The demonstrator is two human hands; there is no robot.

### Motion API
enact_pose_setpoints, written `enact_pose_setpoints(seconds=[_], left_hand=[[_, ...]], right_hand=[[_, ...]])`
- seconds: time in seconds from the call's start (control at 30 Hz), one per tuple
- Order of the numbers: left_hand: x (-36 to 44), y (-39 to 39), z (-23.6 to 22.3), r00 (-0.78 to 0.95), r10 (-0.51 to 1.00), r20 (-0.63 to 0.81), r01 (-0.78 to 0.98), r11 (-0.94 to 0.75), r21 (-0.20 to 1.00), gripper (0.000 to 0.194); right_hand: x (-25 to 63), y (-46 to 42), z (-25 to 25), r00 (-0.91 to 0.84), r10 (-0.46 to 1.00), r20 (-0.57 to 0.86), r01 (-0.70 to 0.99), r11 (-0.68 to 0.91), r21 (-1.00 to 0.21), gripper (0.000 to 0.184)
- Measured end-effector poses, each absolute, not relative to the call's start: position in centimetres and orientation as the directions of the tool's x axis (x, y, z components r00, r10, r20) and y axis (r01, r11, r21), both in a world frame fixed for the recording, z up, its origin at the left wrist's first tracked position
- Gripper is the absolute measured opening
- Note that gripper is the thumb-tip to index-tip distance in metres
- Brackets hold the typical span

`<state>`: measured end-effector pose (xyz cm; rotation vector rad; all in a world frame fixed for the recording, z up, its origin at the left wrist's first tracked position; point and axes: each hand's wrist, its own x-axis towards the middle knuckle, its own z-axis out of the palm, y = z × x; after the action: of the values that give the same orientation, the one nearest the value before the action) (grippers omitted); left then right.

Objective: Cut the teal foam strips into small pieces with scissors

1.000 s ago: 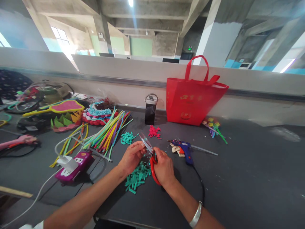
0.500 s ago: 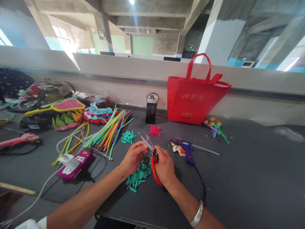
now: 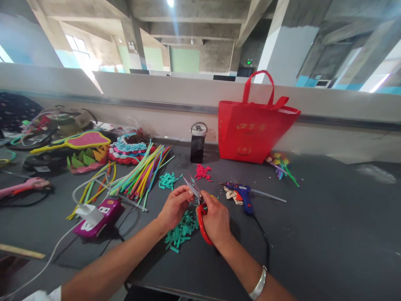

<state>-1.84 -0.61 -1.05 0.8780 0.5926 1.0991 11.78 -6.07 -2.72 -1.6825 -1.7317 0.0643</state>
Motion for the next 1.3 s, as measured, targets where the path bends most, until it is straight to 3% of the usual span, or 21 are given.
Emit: enact_pose_setpoints(seconds=[0.2, 0.53, 0.77, 0.87, 1.13, 1.3], left_hand=[[-1.8, -0.8, -1.0, 0.362, 0.932, 0.005, -0.496, 0.188, 0.848, 0.012], [-2.0, -0.4, -0.8, 0.401, 0.916, 0.003, -0.511, 0.221, 0.831, 0.015], [-2.2, -0.2, -0.7, 0.485, 0.874, -0.016, -0.341, 0.206, 0.917, 0.007], [-1.9, -0.6, -0.7, 0.509, 0.861, -0.006, -0.249, 0.154, 0.956, 0.007], [-2.3, -0.3, -0.5, 0.556, 0.831, -0.012, -0.162, 0.122, 0.979, 0.006], [-2.8, 0.0, -0.1, 0.469, 0.880, 0.071, -0.145, -0.002, 0.989, 0.008]], right_hand=[[11.5, -6.5, -1.7, 0.097, 0.926, 0.365, 0.883, 0.089, -0.461, 0.043], [11.4, -6.5, -2.0, 0.174, 0.934, 0.313, 0.633, 0.137, -0.762, 0.021], [12.3, -6.0, -1.4, 0.219, 0.909, 0.355, 0.329, 0.274, -0.904, 0.032], [12.4, -5.9, -1.0, 0.215, 0.907, 0.363, 0.242, 0.310, -0.919, 0.036], [12.4, -6.0, -0.5, 0.218, 0.905, 0.365, 0.213, 0.320, -0.923, 0.030], [13.3, -5.6, -0.6, 0.298, 0.900, 0.318, 0.162, 0.280, -0.946, 0.036]])
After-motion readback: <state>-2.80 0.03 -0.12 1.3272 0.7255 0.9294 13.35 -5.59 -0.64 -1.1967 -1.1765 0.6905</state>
